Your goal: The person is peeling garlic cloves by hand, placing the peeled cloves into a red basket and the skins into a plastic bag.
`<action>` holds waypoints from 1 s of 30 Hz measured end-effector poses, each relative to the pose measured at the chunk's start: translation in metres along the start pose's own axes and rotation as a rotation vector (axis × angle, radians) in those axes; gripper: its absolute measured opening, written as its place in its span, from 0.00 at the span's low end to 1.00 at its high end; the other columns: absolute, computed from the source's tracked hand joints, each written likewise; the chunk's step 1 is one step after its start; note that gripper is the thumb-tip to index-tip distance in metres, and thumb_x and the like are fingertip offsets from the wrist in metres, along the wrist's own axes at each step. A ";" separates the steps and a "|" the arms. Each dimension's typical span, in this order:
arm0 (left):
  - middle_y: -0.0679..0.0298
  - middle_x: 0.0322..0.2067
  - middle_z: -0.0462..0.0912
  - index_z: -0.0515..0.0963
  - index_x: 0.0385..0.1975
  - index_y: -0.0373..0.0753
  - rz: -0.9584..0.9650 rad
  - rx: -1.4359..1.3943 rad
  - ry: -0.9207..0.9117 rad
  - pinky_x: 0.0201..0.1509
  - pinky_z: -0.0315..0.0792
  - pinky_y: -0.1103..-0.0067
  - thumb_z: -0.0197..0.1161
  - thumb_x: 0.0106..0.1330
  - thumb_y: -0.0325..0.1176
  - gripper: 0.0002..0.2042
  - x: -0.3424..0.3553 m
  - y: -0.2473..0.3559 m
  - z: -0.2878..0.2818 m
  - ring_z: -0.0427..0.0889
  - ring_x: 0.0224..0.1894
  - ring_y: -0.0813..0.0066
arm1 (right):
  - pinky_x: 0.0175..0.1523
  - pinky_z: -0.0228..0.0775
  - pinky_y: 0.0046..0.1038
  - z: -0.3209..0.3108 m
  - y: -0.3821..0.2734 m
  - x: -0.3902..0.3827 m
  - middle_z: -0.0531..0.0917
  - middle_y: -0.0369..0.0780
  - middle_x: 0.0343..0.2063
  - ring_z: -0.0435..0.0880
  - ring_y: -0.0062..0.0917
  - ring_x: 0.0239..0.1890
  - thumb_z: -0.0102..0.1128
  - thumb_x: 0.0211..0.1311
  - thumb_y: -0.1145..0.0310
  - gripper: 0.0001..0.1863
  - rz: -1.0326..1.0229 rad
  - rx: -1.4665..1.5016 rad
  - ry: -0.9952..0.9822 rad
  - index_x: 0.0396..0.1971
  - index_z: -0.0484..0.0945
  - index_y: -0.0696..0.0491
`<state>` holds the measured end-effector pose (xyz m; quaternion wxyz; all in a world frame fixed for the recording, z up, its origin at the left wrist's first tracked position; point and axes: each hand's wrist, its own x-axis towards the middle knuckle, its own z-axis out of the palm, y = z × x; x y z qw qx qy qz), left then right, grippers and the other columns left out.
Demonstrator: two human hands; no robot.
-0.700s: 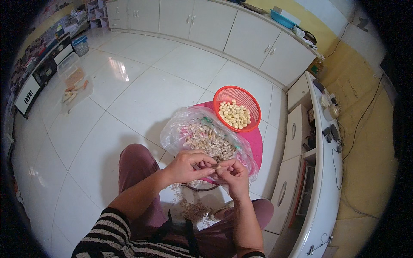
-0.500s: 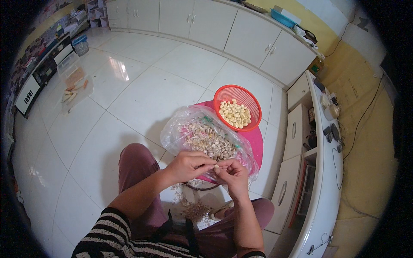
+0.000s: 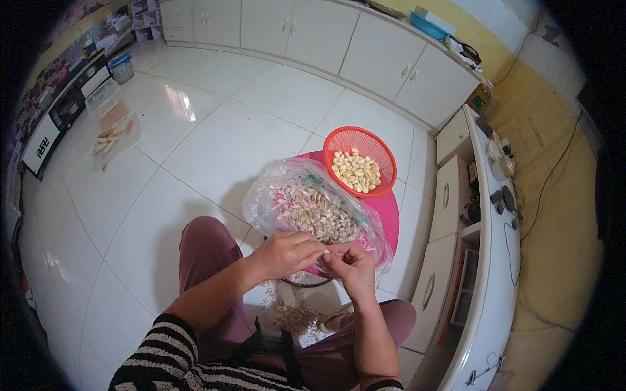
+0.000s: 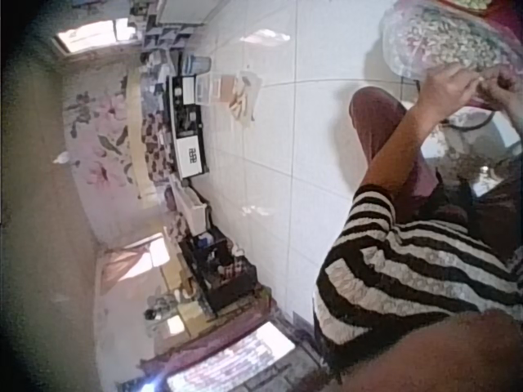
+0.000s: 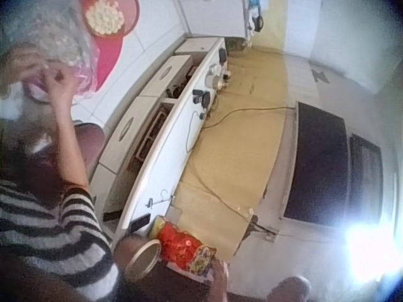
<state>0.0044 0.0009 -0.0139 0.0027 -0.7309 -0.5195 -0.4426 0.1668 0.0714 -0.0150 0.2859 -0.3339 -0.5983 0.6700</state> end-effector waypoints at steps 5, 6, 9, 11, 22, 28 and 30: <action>0.64 0.26 0.76 0.76 0.31 0.40 0.025 0.053 0.001 0.29 0.73 0.77 0.63 0.47 0.26 0.10 0.001 0.002 0.000 0.78 0.26 0.69 | 0.28 0.65 0.13 -0.002 0.002 0.001 0.78 0.32 0.23 0.72 0.11 0.24 0.59 0.52 0.75 0.06 -0.019 0.014 0.006 0.31 0.76 0.59; 0.64 0.26 0.76 0.76 0.31 0.40 0.022 0.054 0.001 0.29 0.73 0.77 0.63 0.47 0.26 0.10 0.001 0.002 0.000 0.78 0.26 0.69 | 0.28 0.65 0.13 -0.002 0.003 0.002 0.78 0.32 0.23 0.72 0.11 0.24 0.59 0.52 0.75 0.06 -0.015 0.018 0.005 0.31 0.76 0.60; 0.64 0.25 0.76 0.76 0.30 0.39 0.015 0.063 -0.001 0.29 0.73 0.77 0.63 0.47 0.25 0.10 0.000 0.002 0.000 0.78 0.26 0.68 | 0.28 0.64 0.13 -0.001 0.004 0.002 0.78 0.32 0.23 0.72 0.11 0.23 0.60 0.52 0.75 0.06 -0.009 0.026 0.007 0.30 0.76 0.60; 0.64 0.25 0.76 0.75 0.29 0.39 0.012 0.074 -0.005 0.29 0.73 0.77 0.63 0.47 0.25 0.09 0.002 0.003 -0.001 0.78 0.26 0.68 | 0.28 0.64 0.13 0.000 0.004 0.001 0.78 0.32 0.22 0.72 0.11 0.23 0.60 0.52 0.75 0.06 -0.015 0.023 0.014 0.30 0.76 0.59; 0.64 0.21 0.76 0.74 0.24 0.37 -0.276 -0.222 -0.005 0.27 0.71 0.80 0.60 0.49 0.24 0.04 0.002 -0.001 0.001 0.77 0.23 0.74 | 0.30 0.67 0.14 0.006 0.004 0.001 0.79 0.35 0.25 0.75 0.12 0.25 0.58 0.54 0.75 0.07 -0.004 0.173 0.011 0.33 0.76 0.60; 0.68 0.22 0.77 0.75 0.26 0.35 -0.552 -0.474 -0.041 0.27 0.69 0.86 0.61 0.52 0.25 0.03 0.002 0.003 -0.001 0.73 0.24 0.87 | 0.34 0.70 0.18 0.004 0.006 0.000 0.80 0.37 0.29 0.78 0.17 0.29 0.56 0.55 0.73 0.09 -0.125 -0.053 0.066 0.37 0.77 0.59; 0.67 0.22 0.77 0.75 0.26 0.35 -0.577 -0.506 -0.047 0.27 0.69 0.86 0.60 0.52 0.25 0.03 0.002 0.003 -0.001 0.73 0.24 0.87 | 0.35 0.70 0.18 0.004 0.008 0.001 0.80 0.36 0.29 0.78 0.17 0.30 0.56 0.55 0.73 0.10 -0.291 -0.280 0.102 0.38 0.77 0.58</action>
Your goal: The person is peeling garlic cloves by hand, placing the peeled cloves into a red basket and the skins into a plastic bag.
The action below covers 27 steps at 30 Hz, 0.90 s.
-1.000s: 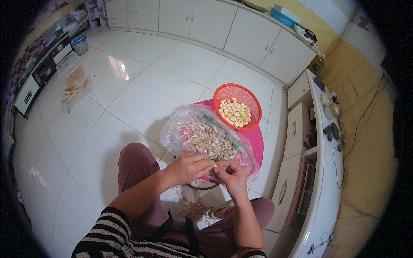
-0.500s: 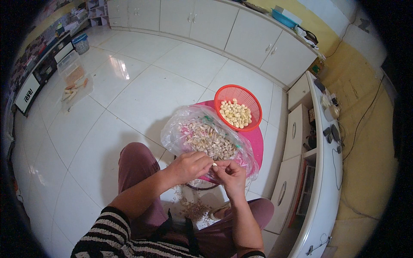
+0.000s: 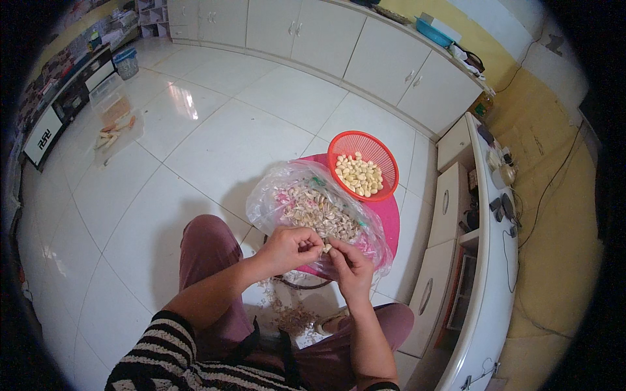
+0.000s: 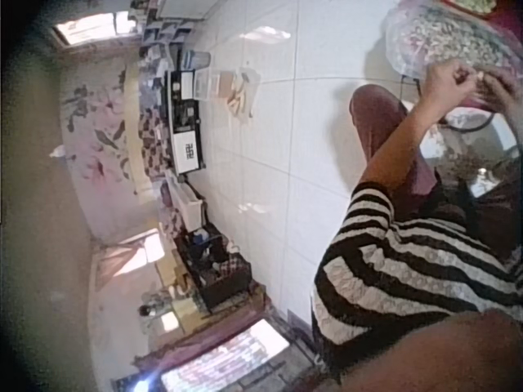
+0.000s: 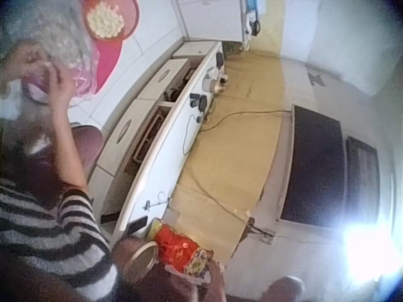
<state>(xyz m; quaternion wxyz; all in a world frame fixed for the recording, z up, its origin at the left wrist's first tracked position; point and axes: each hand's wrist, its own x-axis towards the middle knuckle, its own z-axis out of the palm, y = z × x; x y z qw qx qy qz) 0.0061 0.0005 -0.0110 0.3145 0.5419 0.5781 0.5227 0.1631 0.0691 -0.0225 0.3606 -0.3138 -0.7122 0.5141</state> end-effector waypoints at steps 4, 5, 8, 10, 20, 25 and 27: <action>0.68 0.23 0.77 0.75 0.26 0.34 -0.027 -0.082 -0.023 0.28 0.69 0.87 0.60 0.53 0.25 0.03 0.000 -0.007 0.002 0.73 0.25 0.88 | 0.36 0.70 0.19 0.000 0.002 -0.001 0.80 0.35 0.29 0.78 0.17 0.31 0.57 0.55 0.73 0.10 -0.116 -0.099 0.010 0.37 0.77 0.57; 0.70 0.24 0.77 0.75 0.27 0.35 -0.038 -0.106 -0.040 0.29 0.68 0.87 0.60 0.53 0.25 0.03 0.000 -0.008 0.002 0.72 0.25 0.89 | 0.36 0.70 0.19 0.000 0.003 -0.002 0.80 0.35 0.29 0.78 0.17 0.31 0.57 0.54 0.73 0.10 -0.087 -0.058 0.006 0.37 0.77 0.58; 0.70 0.24 0.77 0.75 0.27 0.35 -0.010 -0.047 -0.056 0.30 0.68 0.88 0.59 0.54 0.24 0.02 0.000 -0.008 0.003 0.72 0.26 0.89 | 0.36 0.71 0.18 -0.001 0.006 -0.002 0.80 0.36 0.29 0.78 0.18 0.31 0.56 0.54 0.75 0.10 0.114 0.179 -0.040 0.38 0.76 0.59; 0.70 0.24 0.77 0.75 0.27 0.34 -0.033 -0.142 -0.073 0.30 0.69 0.87 0.59 0.54 0.24 0.02 0.000 -0.005 0.003 0.72 0.26 0.89 | 0.36 0.71 0.18 -0.002 -0.003 0.000 0.79 0.37 0.29 0.78 0.18 0.31 0.55 0.54 0.76 0.11 0.242 0.389 -0.077 0.39 0.75 0.60; 0.68 0.25 0.76 0.73 0.27 0.34 -0.030 -0.208 -0.102 0.32 0.69 0.86 0.57 0.54 0.22 0.03 -0.003 -0.009 0.004 0.73 0.28 0.88 | 0.37 0.74 0.21 -0.001 -0.003 0.000 0.80 0.41 0.30 0.79 0.21 0.29 0.51 0.55 0.79 0.11 0.283 0.527 -0.148 0.39 0.73 0.62; 0.68 0.24 0.76 0.73 0.26 0.34 0.023 -0.108 -0.123 0.31 0.68 0.87 0.56 0.53 0.22 0.02 -0.003 -0.007 0.001 0.72 0.27 0.87 | 0.37 0.74 0.20 -0.003 -0.004 -0.002 0.80 0.41 0.30 0.80 0.21 0.29 0.52 0.55 0.78 0.12 0.382 0.518 -0.135 0.40 0.73 0.62; 0.67 0.23 0.75 0.73 0.25 0.35 0.077 -0.099 -0.210 0.31 0.68 0.86 0.57 0.53 0.22 0.02 -0.004 -0.001 -0.005 0.72 0.26 0.86 | 0.38 0.74 0.21 -0.006 -0.004 -0.001 0.80 0.41 0.31 0.80 0.21 0.29 0.52 0.55 0.77 0.12 0.393 0.616 -0.132 0.40 0.74 0.61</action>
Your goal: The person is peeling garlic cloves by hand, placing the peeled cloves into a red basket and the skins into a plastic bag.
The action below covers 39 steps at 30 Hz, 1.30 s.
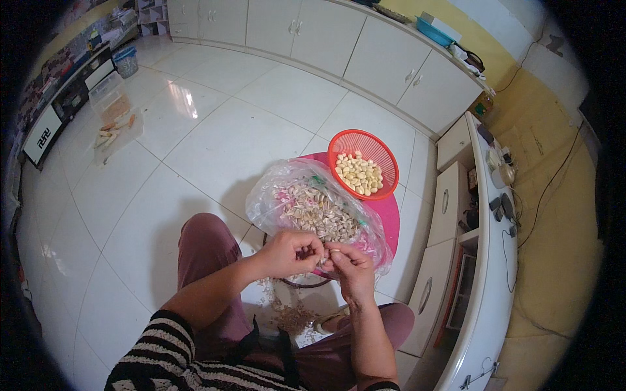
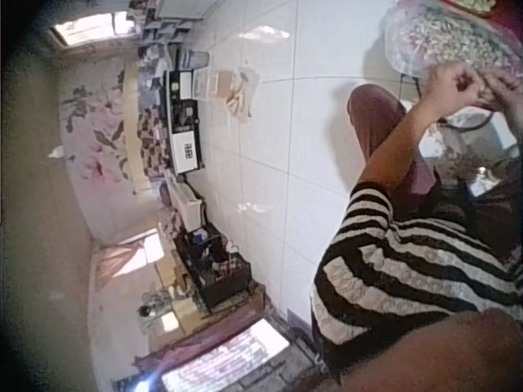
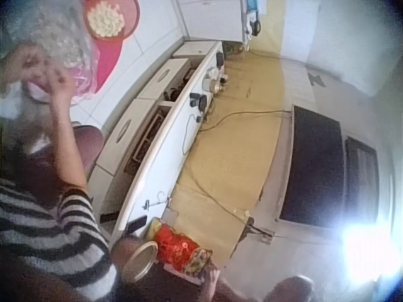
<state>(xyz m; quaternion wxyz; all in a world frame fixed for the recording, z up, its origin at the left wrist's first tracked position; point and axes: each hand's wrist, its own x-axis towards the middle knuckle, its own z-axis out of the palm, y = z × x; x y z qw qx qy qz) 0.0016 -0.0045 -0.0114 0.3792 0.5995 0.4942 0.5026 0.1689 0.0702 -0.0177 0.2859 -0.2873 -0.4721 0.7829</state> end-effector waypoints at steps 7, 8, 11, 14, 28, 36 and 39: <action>0.64 0.26 0.75 0.75 0.25 0.36 0.148 -0.047 0.067 0.33 0.69 0.84 0.63 0.49 0.23 0.05 -0.003 0.009 -0.002 0.75 0.29 0.80 | 0.38 0.74 0.23 0.002 -0.007 -0.003 0.80 0.44 0.34 0.80 0.23 0.32 0.52 0.57 0.76 0.11 -0.018 0.194 -0.043 0.40 0.73 0.60; 0.63 0.28 0.76 0.76 0.26 0.36 0.121 -0.050 0.160 0.34 0.69 0.84 0.64 0.48 0.23 0.06 -0.001 0.012 0.001 0.75 0.29 0.79 | 0.38 0.74 0.23 0.005 -0.008 -0.004 0.80 0.44 0.34 0.80 0.23 0.32 0.52 0.57 0.76 0.10 -0.022 0.177 -0.030 0.39 0.74 0.61; 0.62 0.30 0.76 0.78 0.28 0.36 0.116 0.029 0.222 0.35 0.71 0.83 0.66 0.47 0.25 0.08 0.001 0.013 0.002 0.77 0.31 0.77 | 0.39 0.74 0.23 0.007 -0.005 -0.005 0.80 0.43 0.34 0.79 0.23 0.32 0.53 0.55 0.78 0.07 -0.114 0.149 -0.012 0.34 0.74 0.60; 0.62 0.31 0.77 0.79 0.30 0.37 0.166 0.062 0.237 0.34 0.71 0.82 0.68 0.45 0.25 0.11 0.001 0.008 0.005 0.77 0.32 0.77 | 0.40 0.73 0.22 0.005 0.004 -0.003 0.80 0.42 0.32 0.79 0.22 0.32 0.55 0.53 0.80 0.04 -0.224 0.067 -0.003 0.30 0.74 0.59; 0.64 0.25 0.78 0.80 0.26 0.38 0.313 0.200 0.323 0.30 0.71 0.83 0.68 0.45 0.24 0.07 -0.002 0.004 0.006 0.78 0.28 0.75 | 0.36 0.73 0.23 0.002 0.008 -0.003 0.79 0.41 0.29 0.79 0.23 0.29 0.58 0.49 0.79 0.06 -0.170 0.138 -0.050 0.30 0.74 0.59; 0.64 0.26 0.77 0.78 0.25 0.37 0.303 0.216 0.233 0.31 0.71 0.82 0.66 0.47 0.24 0.06 -0.002 0.005 0.001 0.77 0.28 0.75 | 0.35 0.73 0.21 0.001 0.002 -0.003 0.80 0.39 0.29 0.79 0.20 0.28 0.57 0.50 0.79 0.10 -0.053 0.117 -0.069 0.35 0.76 0.59; 0.63 0.26 0.77 0.76 0.24 0.36 0.277 0.231 0.205 0.32 0.71 0.81 0.65 0.48 0.24 0.05 -0.002 0.005 0.000 0.77 0.30 0.73 | 0.35 0.73 0.20 0.002 -0.002 -0.004 0.80 0.39 0.29 0.79 0.20 0.28 0.57 0.51 0.79 0.10 -0.046 0.033 -0.074 0.36 0.76 0.59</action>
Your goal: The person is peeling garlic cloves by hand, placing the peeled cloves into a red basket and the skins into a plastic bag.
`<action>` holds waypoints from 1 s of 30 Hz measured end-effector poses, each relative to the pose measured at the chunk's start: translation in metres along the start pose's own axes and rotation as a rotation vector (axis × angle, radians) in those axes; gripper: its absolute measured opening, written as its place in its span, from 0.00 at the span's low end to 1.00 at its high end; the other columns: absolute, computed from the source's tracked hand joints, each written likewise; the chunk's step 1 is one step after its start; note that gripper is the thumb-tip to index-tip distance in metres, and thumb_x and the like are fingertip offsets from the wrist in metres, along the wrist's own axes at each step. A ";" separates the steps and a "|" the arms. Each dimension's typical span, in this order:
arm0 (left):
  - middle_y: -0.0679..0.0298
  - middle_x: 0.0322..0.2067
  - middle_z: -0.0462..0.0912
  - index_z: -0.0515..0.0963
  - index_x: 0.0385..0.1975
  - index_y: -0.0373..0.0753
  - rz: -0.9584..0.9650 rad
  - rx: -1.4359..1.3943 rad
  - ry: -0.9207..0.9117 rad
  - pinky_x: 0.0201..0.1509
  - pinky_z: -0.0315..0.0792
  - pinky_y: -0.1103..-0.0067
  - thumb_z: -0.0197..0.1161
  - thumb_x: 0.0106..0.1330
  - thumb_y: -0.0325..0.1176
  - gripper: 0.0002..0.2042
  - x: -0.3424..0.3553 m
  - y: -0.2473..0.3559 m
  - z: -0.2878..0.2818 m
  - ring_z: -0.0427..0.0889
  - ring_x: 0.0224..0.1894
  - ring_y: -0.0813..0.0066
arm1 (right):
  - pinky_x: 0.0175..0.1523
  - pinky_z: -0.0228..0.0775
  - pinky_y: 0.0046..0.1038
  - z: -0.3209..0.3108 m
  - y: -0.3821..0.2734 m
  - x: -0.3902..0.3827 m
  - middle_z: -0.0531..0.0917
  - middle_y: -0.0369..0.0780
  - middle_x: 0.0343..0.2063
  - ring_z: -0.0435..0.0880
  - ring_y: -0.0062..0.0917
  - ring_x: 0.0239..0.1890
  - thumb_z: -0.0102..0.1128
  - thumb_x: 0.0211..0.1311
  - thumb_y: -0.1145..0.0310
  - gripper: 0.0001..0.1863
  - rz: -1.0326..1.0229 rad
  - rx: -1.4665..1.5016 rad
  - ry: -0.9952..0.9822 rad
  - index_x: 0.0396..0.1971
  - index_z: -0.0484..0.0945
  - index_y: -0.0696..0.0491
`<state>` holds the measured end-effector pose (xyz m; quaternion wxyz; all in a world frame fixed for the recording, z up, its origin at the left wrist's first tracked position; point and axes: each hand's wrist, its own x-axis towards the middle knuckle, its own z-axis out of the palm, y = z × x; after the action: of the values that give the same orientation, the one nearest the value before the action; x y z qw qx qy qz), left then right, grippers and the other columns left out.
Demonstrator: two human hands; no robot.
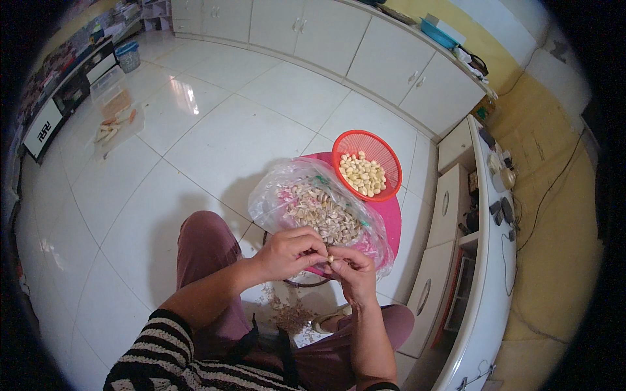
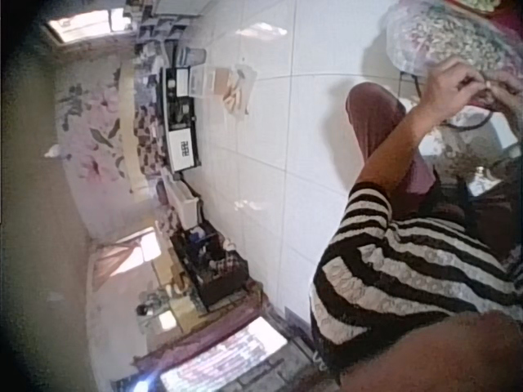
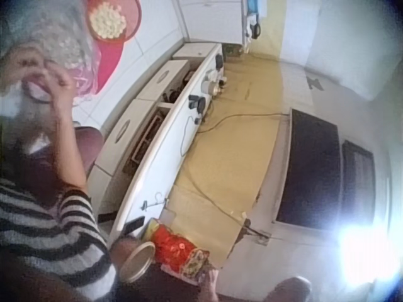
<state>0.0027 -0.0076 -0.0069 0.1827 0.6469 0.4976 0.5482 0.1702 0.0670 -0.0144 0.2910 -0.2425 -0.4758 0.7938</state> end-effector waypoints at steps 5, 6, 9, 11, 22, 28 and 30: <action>0.62 0.27 0.76 0.75 0.24 0.36 0.003 -0.015 -0.028 0.34 0.71 0.79 0.65 0.47 0.25 0.06 0.001 0.002 -0.001 0.77 0.32 0.71 | 0.35 0.72 0.19 -0.005 0.007 0.000 0.79 0.38 0.29 0.78 0.19 0.28 0.57 0.52 0.78 0.08 -0.030 -0.040 -0.036 0.34 0.75 0.59; 0.62 0.26 0.76 0.75 0.23 0.36 -0.002 -0.073 -0.071 0.34 0.71 0.80 0.66 0.47 0.25 0.06 0.001 0.003 -0.002 0.77 0.31 0.71 | 0.34 0.72 0.19 -0.004 0.007 0.001 0.79 0.38 0.28 0.78 0.18 0.28 0.57 0.52 0.78 0.08 -0.042 0.009 -0.017 0.33 0.74 0.59; 0.63 0.26 0.76 0.74 0.23 0.36 -0.011 -0.200 -0.189 0.32 0.70 0.80 0.66 0.48 0.25 0.06 0.001 0.006 -0.007 0.77 0.29 0.72 | 0.34 0.72 0.19 -0.002 0.006 0.004 0.79 0.38 0.28 0.77 0.18 0.28 0.57 0.51 0.79 0.08 -0.075 0.090 0.027 0.33 0.73 0.58; 0.63 0.25 0.76 0.75 0.24 0.35 -0.009 -0.219 -0.251 0.30 0.69 0.79 0.64 0.49 0.25 0.05 -0.002 0.004 -0.009 0.76 0.27 0.73 | 0.33 0.71 0.19 -0.003 0.004 0.003 0.78 0.38 0.28 0.77 0.18 0.28 0.57 0.51 0.80 0.08 -0.095 0.058 0.032 0.33 0.73 0.58; 0.63 0.28 0.78 0.79 0.29 0.35 -0.067 -0.099 0.013 0.30 0.73 0.83 0.64 0.48 0.24 0.07 0.000 0.008 0.002 0.79 0.29 0.77 | 0.36 0.70 0.18 0.007 0.006 -0.003 0.77 0.36 0.28 0.76 0.17 0.31 0.61 0.47 0.82 0.10 -0.320 -0.243 0.080 0.30 0.72 0.58; 0.62 0.25 0.79 0.78 0.28 0.35 -0.022 -0.066 0.013 0.29 0.72 0.83 0.62 0.49 0.24 0.06 0.000 0.003 0.002 0.79 0.28 0.75 | 0.37 0.68 0.16 0.007 0.013 -0.002 0.77 0.34 0.28 0.74 0.14 0.30 0.61 0.47 0.81 0.09 -0.354 -0.304 0.141 0.29 0.73 0.57; 0.62 0.25 0.79 0.78 0.28 0.35 -0.020 -0.062 0.012 0.30 0.72 0.83 0.61 0.50 0.23 0.05 0.001 0.004 0.002 0.79 0.27 0.75 | 0.37 0.68 0.16 0.007 0.012 -0.003 0.78 0.34 0.28 0.74 0.14 0.30 0.61 0.47 0.81 0.08 -0.354 -0.313 0.145 0.29 0.74 0.57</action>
<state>0.0062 -0.0078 -0.0044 0.2050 0.6325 0.4879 0.5656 0.1643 0.0561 -0.0220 0.4180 -0.2537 -0.6058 0.6276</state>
